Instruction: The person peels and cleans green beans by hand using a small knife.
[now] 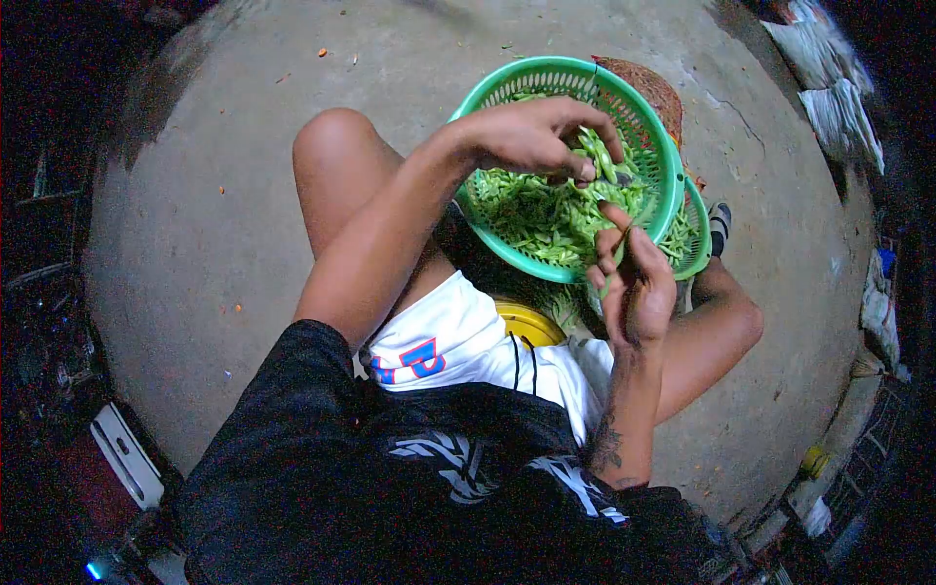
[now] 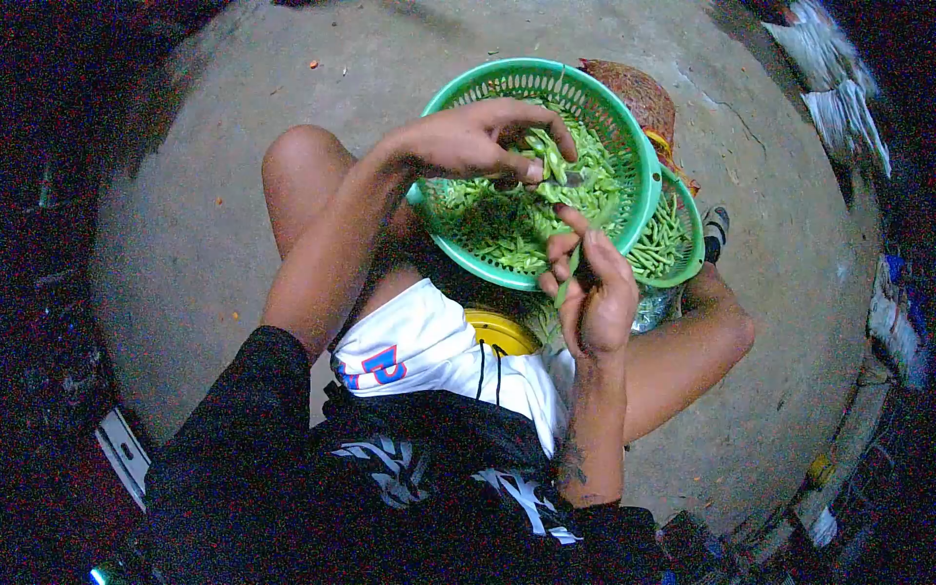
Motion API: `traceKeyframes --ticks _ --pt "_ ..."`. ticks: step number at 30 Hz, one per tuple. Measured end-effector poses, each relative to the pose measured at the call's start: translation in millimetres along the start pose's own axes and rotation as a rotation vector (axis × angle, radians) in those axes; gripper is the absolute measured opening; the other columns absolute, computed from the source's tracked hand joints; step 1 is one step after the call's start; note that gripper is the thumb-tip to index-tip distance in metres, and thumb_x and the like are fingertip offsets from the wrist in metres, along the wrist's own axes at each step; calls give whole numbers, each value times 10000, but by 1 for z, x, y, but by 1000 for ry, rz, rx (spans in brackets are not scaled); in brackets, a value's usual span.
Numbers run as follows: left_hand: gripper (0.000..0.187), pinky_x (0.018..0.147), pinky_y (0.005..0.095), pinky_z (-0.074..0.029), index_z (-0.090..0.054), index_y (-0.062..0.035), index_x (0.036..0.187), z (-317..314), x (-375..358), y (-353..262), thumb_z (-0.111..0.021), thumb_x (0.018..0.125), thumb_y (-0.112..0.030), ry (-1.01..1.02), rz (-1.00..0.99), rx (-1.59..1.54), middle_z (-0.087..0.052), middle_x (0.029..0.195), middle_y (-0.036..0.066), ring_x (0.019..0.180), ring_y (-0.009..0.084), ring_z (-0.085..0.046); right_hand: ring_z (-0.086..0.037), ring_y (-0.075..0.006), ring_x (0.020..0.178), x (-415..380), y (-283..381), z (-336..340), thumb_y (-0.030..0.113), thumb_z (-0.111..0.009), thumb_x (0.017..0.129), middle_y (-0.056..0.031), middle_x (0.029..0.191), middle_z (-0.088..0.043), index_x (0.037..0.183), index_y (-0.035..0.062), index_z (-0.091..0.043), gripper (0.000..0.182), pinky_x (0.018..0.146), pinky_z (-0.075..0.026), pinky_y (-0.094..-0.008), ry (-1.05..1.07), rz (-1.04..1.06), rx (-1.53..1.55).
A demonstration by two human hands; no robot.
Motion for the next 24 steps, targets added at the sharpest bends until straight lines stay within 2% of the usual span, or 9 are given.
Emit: traceKeyframes --ticks 3,6,10,12,15,20,21,23,24 --pt "346 759 300 -499 -640 -62 1246 -13 0 5 -705 910 -109 94 55 18 -646 1038 45 863 130 -585 -431 -91 635 -2 -5 0 267 -458 1066 -59 837 -549 1340 -84 -518 449 505 -351 -241 134 -76 -101" --pt "374 891 348 -492 -654 -52 1252 -31 4 -4 -714 894 -141 211 -73 168 -678 1074 61 990 161 -602 -409 -80 577 -7 -15 -10 272 -438 1077 -81 821 -570 1319 -59 -528 420 466 -328 -207 267 -197 -92" --pt "370 890 340 -492 -656 -55 1251 -26 4 -5 -713 895 -137 174 -79 94 -675 1074 63 990 153 -600 -430 -69 573 -12 -14 -13 250 -459 1079 -93 857 -625 1301 -67 -559 399 458 -337 -208 165 -151 -39" --pt "376 887 333 -492 -654 -54 1246 -14 2 4 -728 888 -139 103 66 49 -672 1072 63 976 153 -600 -450 -64 572 -12 -1 5 230 -513 1071 -92 879 -663 1270 -66 -607 369 460 -358 -218 -24 25 -285" --pt "385 881 331 -494 -652 -51 1239 -15 0 2 -744 876 -139 69 119 125 -674 1084 62 957 158 -602 -443 -56 563 -10 -3 15 210 -556 1058 -56 855 -655 1246 -61 -639 340 463 -356 -208 -10 43 -173" --pt "381 892 346 -501 -642 -47 1233 -17 4 -11 -740 879 -147 108 -185 125 -686 1057 51 963 179 -616 -421 -37 549 -12 2 17 217 -554 1060 -36 836 -630 1262 -66 -624 355 462 -339 -185 82 22 -142" --pt "381 892 346 -501 -642 -47 1233 -10 3 -9 -740 879 -147 106 -184 123 -686 1057 51 963 179 -616 -411 -30 545 -14 3 17 216 -553 1060 -31 828 -621 1263 -69 -621 357 460 -330 -179 90 9 -133" --pt "372 892 343 -510 -643 -45 1233 11 2 18 -727 880 -127 43 123 -25 -692 1106 54 986 176 -622 -394 -27 537 -14 4 18 217 -550 1062 -25 812 -605 1263 -73 -616 359 457 -317 -172 102 14 -122" --pt "364 877 336 -523 -639 -38 1237 14 2 9 -716 889 -110 8 48 -9 -687 1112 60 990 171 -628 -389 -28 535 -13 2 19 213 -546 1064 -24 811 -600 1266 -73 -613 357 457 -315 -172 106 14 -115"
Point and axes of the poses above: each hand's wrist, its own x-axis towards the middle knuckle, its own z-axis out of the back of the hand, y = z × x, the point moved 9 cm from there along x, towards the middle knuckle
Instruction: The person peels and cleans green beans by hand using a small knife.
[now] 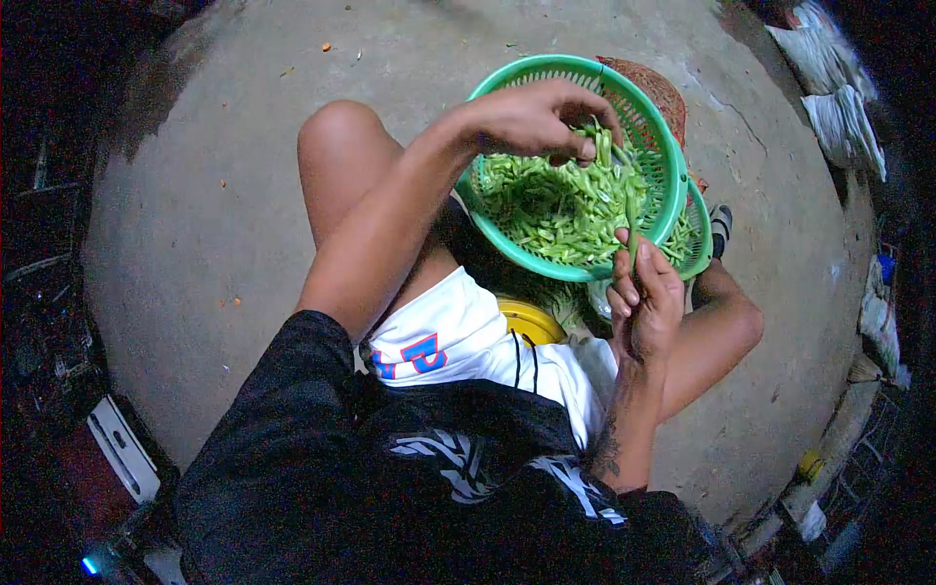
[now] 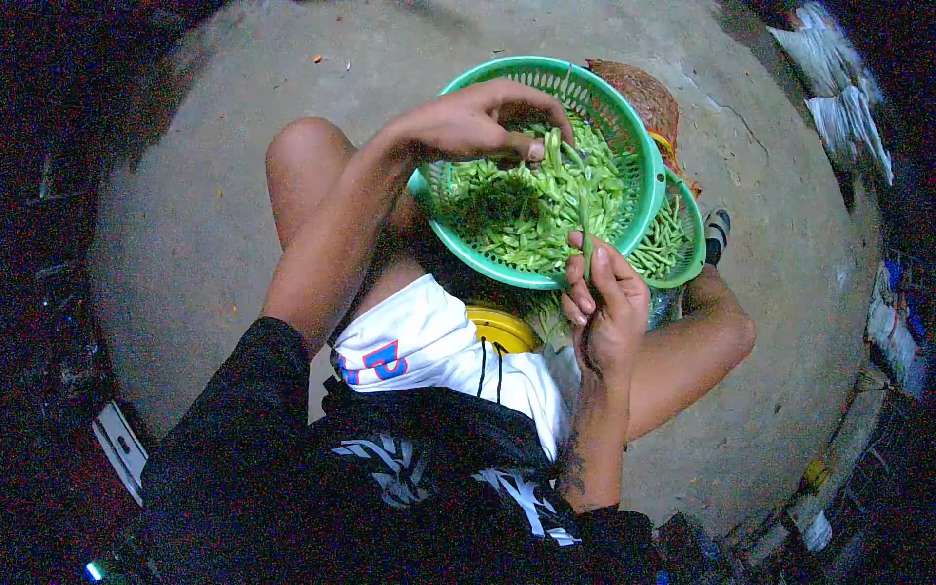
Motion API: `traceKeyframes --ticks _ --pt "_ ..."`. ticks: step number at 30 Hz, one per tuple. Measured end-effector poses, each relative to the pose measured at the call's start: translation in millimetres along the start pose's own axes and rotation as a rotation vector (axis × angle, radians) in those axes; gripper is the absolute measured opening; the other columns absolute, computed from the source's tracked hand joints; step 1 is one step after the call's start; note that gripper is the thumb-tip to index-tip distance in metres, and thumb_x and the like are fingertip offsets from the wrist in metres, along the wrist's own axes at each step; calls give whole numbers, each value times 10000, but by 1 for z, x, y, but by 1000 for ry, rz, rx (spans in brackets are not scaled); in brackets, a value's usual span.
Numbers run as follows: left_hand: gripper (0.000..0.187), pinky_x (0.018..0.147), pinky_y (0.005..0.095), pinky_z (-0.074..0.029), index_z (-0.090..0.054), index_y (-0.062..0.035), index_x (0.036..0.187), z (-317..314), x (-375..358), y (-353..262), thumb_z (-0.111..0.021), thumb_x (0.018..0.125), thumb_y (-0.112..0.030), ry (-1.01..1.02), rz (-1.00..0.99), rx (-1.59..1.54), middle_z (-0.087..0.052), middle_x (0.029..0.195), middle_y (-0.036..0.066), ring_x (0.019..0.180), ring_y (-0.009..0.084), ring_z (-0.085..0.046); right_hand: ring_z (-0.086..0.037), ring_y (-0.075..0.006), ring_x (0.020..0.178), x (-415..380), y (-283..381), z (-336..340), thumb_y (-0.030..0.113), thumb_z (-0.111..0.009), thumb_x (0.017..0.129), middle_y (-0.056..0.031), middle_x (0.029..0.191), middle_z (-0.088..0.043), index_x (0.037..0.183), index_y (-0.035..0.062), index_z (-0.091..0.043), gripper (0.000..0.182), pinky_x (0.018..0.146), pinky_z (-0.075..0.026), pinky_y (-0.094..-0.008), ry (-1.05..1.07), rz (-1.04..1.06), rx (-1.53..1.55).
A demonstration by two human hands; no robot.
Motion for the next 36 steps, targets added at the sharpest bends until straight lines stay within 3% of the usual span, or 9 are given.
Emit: traceKeyframes --ticks 3,7,9,14,15,21,27,31,36 --pt "361 875 328 -527 -638 -37 1239 -19 0 -20 -722 895 -109 8 -203 274 -681 1125 64 1002 166 -628 -381 -27 534 3 -2 -2 205 -538 1067 -24 813 -592 1274 -74 -605 353 456 -313 -172 -13 -7 0" --pt "373 861 330 -526 -642 -34 1229 -40 2 -14 -744 878 -111 123 -157 96 -676 1078 68 992 160 -626 -375 -22 535 5 -3 -4 200 -528 1071 -31 832 -592 1283 -77 -595 355 456 -309 -173 18 15 42" --pt "348 837 314 -528 -650 -35 1217 -23 1 -2 -724 884 -105 103 37 28 -678 1070 63 964 147 -626 -373 -21 535 2 -1 -3 203 -526 1073 -33 838 -595 1280 -77 -594 355 457 -308 -173 8 13 15" --pt "360 895 333 -523 -650 -46 1221 -21 2 -16 -739 879 -114 28 -192 224 -676 1126 65 1015 157 -627 -368 -18 537 6 -2 -2 200 -521 1076 -41 849 -604 1275 -77 -594 349 457 -307 -172 12 29 -2" --pt "379 931 351 -511 -644 -44 1228 -35 1 -4 -753 874 -122 84 -41 60 -672 1130 66 1053 159 -616 -368 -17 539 8 -3 -2 195 -522 1075 -42 850 -605 1279 -77 -594 348 457 -307 -171 -6 43 9" --pt "319 684 290 -515 -653 -56 1202 -15 -1 -9 -707 893 -114 71 -70 22 -651 974 45 793 106 -605 -377 -17 545 6 3 -7 192 -525 1074 -46 861 -617 1252 -72 -604 328 460 -312 -168 17 60 2" --pt "420 869 328 -501 -617 -53 1266 -45 0 -12 -740 868 -111 85 -93 223 -661 1096 60 1009 157 -603 -376 -17 546 12 -2 -4 195 -530 1073 -50 864 -618 1260 -51 -607 318 464 -315 -169 -50 57 -5" --pt "389 730 319 -518 -656 -5 1194 -29 0 -19 -709 824 -110 63 -142 100 -694 926 76 821 156 -630 -376 -20 545 8 1 -7 195 -541 1069 -53 870 -625 1242 -23 -612 288 465 -320 -171 -20 59 9" --pt "394 774 319 -516 -661 -13 1189 -19 0 -17 -717 810 -105 -11 -238 174 -687 956 70 873 152 -622 -384 -28 547 13 -1 -3 191 -543 1069 -62 868 -637 1190 -18 -619 254 470 -335 -177 -39 74 31"
Point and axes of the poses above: each hand's wrist, its own x-axis towards the middle knuckle, its own z-axis out of the back of the hand, y = z × x, the point moved 9 cm from there along x, towards the middle knuckle
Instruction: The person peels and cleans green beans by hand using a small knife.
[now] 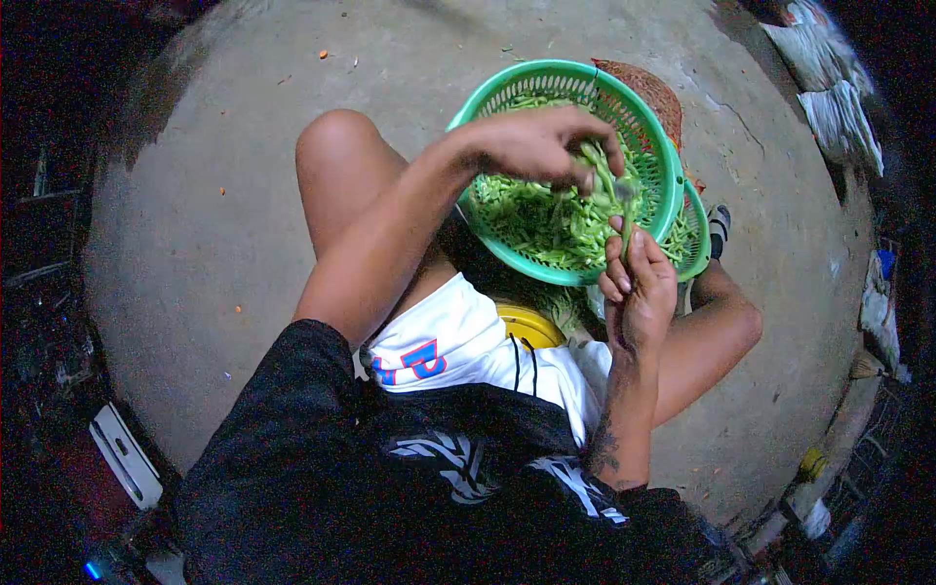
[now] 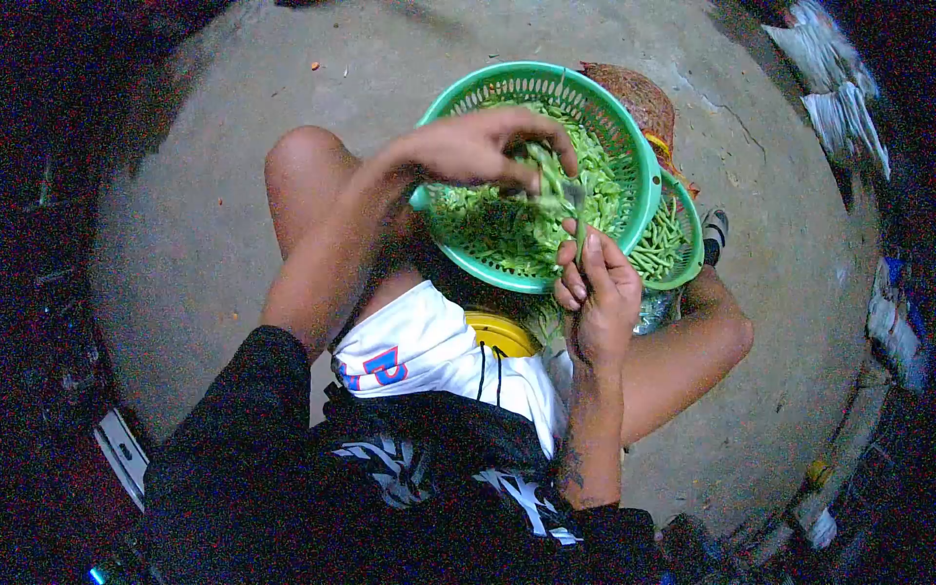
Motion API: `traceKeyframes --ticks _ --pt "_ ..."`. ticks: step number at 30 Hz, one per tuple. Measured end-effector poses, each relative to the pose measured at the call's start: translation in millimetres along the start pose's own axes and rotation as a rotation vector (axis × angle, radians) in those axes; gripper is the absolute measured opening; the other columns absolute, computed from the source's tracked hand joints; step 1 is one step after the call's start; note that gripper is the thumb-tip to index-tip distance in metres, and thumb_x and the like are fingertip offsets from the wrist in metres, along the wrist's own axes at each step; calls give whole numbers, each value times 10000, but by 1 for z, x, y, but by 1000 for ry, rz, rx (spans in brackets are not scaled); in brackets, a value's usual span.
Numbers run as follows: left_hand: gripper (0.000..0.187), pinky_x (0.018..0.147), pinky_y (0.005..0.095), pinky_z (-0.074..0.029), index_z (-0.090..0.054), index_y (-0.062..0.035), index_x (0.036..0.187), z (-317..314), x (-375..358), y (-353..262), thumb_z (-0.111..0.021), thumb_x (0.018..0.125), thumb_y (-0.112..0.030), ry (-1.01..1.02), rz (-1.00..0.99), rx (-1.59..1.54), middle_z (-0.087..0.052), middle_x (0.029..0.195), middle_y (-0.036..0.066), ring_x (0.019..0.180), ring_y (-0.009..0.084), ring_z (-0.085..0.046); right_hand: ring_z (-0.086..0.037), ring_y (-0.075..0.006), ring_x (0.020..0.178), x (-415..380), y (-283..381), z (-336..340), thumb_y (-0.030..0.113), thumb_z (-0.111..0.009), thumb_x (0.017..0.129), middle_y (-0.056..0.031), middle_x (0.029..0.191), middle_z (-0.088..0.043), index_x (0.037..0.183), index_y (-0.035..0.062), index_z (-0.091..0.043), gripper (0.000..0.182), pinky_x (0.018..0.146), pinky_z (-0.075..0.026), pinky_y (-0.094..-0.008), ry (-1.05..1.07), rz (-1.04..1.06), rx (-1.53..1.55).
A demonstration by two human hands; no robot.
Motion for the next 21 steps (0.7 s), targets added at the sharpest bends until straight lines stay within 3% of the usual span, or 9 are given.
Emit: traceKeyframes --ticks 1,7,9,10,13,17,21 --pt "438 898 315 -506 -625 -31 1262 -14 -3 -3 -731 837 -43 88 149 21 -672 1115 59 1035 156 -604 -392 -32 548 3 -2 1 190 -541 1069 -71 881 -650 1199 -19 -618 258 471 -343 -181 1 2 -5" --pt "377 842 323 -510 -625 -38 1238 -10 -3 6 -742 887 -109 72 143 -16 -665 1088 65 977 146 -605 -416 -43 545 -6 2 -3 200 -551 1065 -91 894 -688 1176 -35 -640 274 469 -355 -193 -49 -25 -67" --pt "374 819 322 -505 -624 -45 1226 -10 -6 14 -753 888 -139 117 279 -149 -657 1059 57 956 138 -598 -418 -44 543 -7 1 0 205 -560 1062 -88 885 -691 1152 -40 -650 276 467 -353 -194 -35 -34 -77" --pt "370 793 319 -502 -625 -51 1222 -7 -5 3 -755 890 -150 61 171 17 -644 1019 43 919 137 -593 -417 -43 540 -8 0 4 210 -570 1058 -77 863 -685 1142 -47 -657 284 465 -351 -193 -47 -35 -109" --pt "375 760 318 -502 -621 -56 1224 -17 -4 -6 -752 887 -156 55 78 111 -639 1005 35 868 148 -594 -416 -38 537 -8 0 7 215 -587 1049 -57 831 -673 1142 -58 -663 299 460 -346 -193 -61 -17 -154" --pt "358 771 294 -502 -619 -61 1225 2 -3 7 -724 889 -128 53 205 -68 -656 1059 35 920 139 -591 -417 -33 535 -11 4 8 211 -602 1041 -41 799 -656 1143 -56 -666 293 454 -342 -195 -62 3 -152" --pt "370 826 303 -505 -626 -55 1223 11 -5 0 -732 875 -121 -2 142 -49 -644 1129 44 969 147 -600 -413 -32 530 -10 5 10 209 -604 1040 -40 789 -651 1139 -49 -668 284 450 -339 -195 -75 22 -148"
Point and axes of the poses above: each hand's wrist, its own x-axis towards the middle knuckle, its own z-axis out of the back of the hand, y = z × x, the point moved 9 cm from there along x, towards the middle knuckle
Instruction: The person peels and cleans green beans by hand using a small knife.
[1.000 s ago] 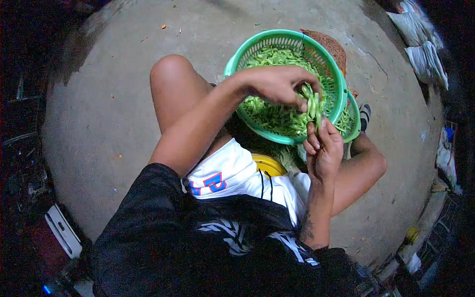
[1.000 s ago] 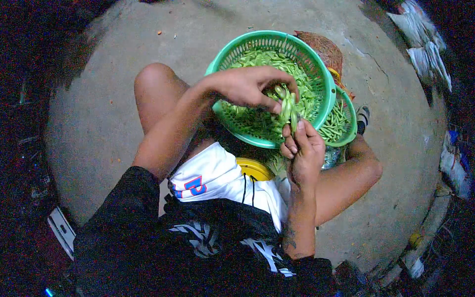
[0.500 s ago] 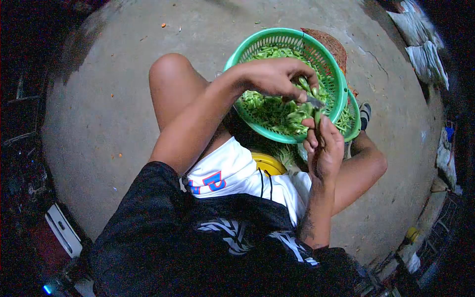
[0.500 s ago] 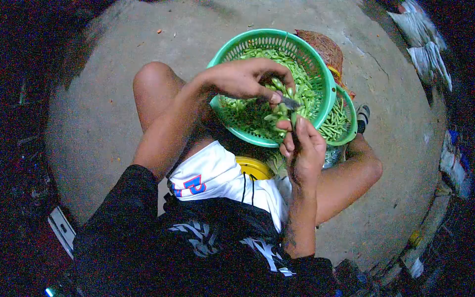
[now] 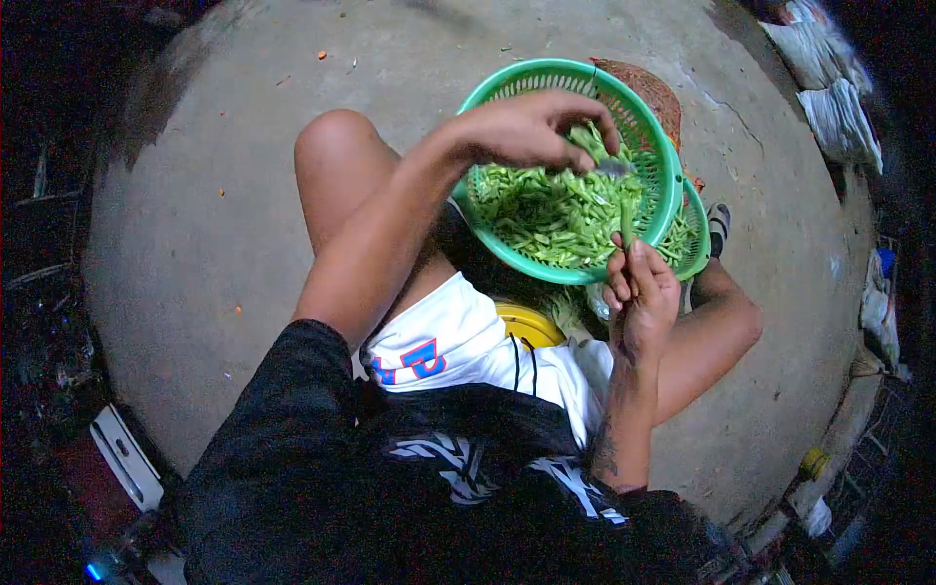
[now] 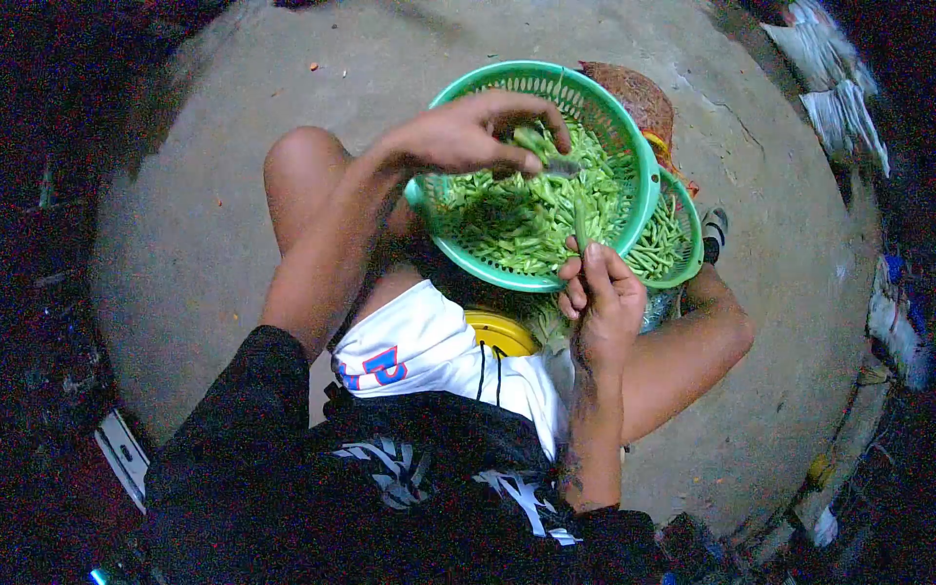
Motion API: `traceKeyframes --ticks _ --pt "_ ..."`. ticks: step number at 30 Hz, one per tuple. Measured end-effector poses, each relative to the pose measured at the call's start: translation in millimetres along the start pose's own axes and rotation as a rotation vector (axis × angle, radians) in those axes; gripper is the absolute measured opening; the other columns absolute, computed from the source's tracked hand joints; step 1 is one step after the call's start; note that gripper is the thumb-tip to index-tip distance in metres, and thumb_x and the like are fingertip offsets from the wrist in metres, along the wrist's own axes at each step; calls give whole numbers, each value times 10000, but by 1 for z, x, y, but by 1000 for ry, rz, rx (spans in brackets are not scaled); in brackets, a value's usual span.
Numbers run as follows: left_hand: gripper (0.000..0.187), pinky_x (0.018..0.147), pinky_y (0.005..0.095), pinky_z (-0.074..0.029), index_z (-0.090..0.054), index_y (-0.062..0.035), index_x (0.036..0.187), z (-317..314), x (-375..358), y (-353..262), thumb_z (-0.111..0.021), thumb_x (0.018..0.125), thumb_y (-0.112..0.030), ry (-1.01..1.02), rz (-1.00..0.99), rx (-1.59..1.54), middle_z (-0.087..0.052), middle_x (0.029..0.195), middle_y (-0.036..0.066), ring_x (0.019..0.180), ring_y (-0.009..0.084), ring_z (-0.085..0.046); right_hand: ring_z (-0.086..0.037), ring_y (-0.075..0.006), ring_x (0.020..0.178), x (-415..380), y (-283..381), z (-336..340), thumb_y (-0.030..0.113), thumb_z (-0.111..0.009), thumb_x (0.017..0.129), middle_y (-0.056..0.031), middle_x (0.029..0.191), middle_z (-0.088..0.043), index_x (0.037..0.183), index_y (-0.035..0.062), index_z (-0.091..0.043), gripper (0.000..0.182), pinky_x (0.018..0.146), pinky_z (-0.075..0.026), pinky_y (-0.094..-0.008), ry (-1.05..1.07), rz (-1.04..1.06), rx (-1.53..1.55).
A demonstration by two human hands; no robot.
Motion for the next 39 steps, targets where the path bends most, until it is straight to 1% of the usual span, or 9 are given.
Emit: traceKeyframes --ticks 4,6,10,14,16,28,30,32,39 --pt "441 874 333 -490 -632 -71 1265 -41 2 -2 -769 849 -125 135 75 173 -658 1065 60 1009 161 -590 -410 -33 524 7 -6 -2 209 -604 1040 -36 785 -647 1143 -56 -666 291 449 -338 -195 -22 -9 32" --pt "393 786 316 -501 -637 -55 1243 -34 4 -15 -744 868 -104 85 -179 102 -647 988 40 885 136 -590 -410 -33 525 4 -4 -3 211 -604 1040 -33 783 -645 1147 -60 -663 297 451 -338 -194 -27 8 40" --pt "338 626 250 -475 -633 -26 1208 -11 3 7 -723 887 -84 20 60 -127 -638 887 4 718 81 -560 -407 -34 525 2 2 -9 213 -600 1044 -27 774 -634 1117 -46 -666 277 454 -337 -196 -25 -4 20" --pt "372 820 325 -516 -620 -24 1231 -22 4 -7 -743 894 -120 55 -105 165 -661 1071 61 941 157 -620 -402 -33 520 7 -2 -8 209 -598 1044 -33 782 -645 1130 -49 -665 280 456 -333 -195 -17 -8 58" --pt "396 953 338 -484 -623 -27 1242 -41 5 3 -754 876 -103 142 18 -60 -662 1168 86 1069 169 -606 -401 -33 520 6 -3 -7 206 -598 1044 -40 793 -655 1135 -52 -665 282 458 -333 -193 -17 -15 62" --pt "371 918 346 -480 -651 -51 1222 -38 5 -2 -753 870 -111 89 16 59 -666 1116 81 1048 167 -595 -407 -30 532 5 -5 -1 176 -604 1038 -54 817 -662 1125 -35 -661 235 459 -336 -194 -5 13 104" --pt "365 815 323 -498 -657 -69 1212 -33 8 -6 -755 864 -119 56 -117 132 -672 1047 63 949 147 -602 -406 -27 534 5 -3 0 174 -607 1037 -48 816 -656 1143 -42 -656 246 459 -335 -193 -11 26 114" --pt "313 672 264 -488 -650 -41 1169 -18 8 11 -734 874 -103 32 50 -93 -658 918 18 818 95 -586 -404 -24 533 3 -1 -7 181 -617 1034 -38 811 -645 1120 -35 -653 236 461 -336 -189 24 2 133" --pt "477 802 272 -479 -581 -55 1280 -32 4 -3 -783 853 -124 28 -50 73 -630 1027 39 918 121 -576 -398 -24 540 8 -3 -8 193 -629 1030 -29 817 -635 1114 -41 -647 249 468 -330 -182 4 -10 175"
Point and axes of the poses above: each hand's wrist, its own x-axis towards the middle knuckle, its own z-axis out of the back of the hand, y = z × x, the point moved 9 cm from there along x, towards the middle knuckle
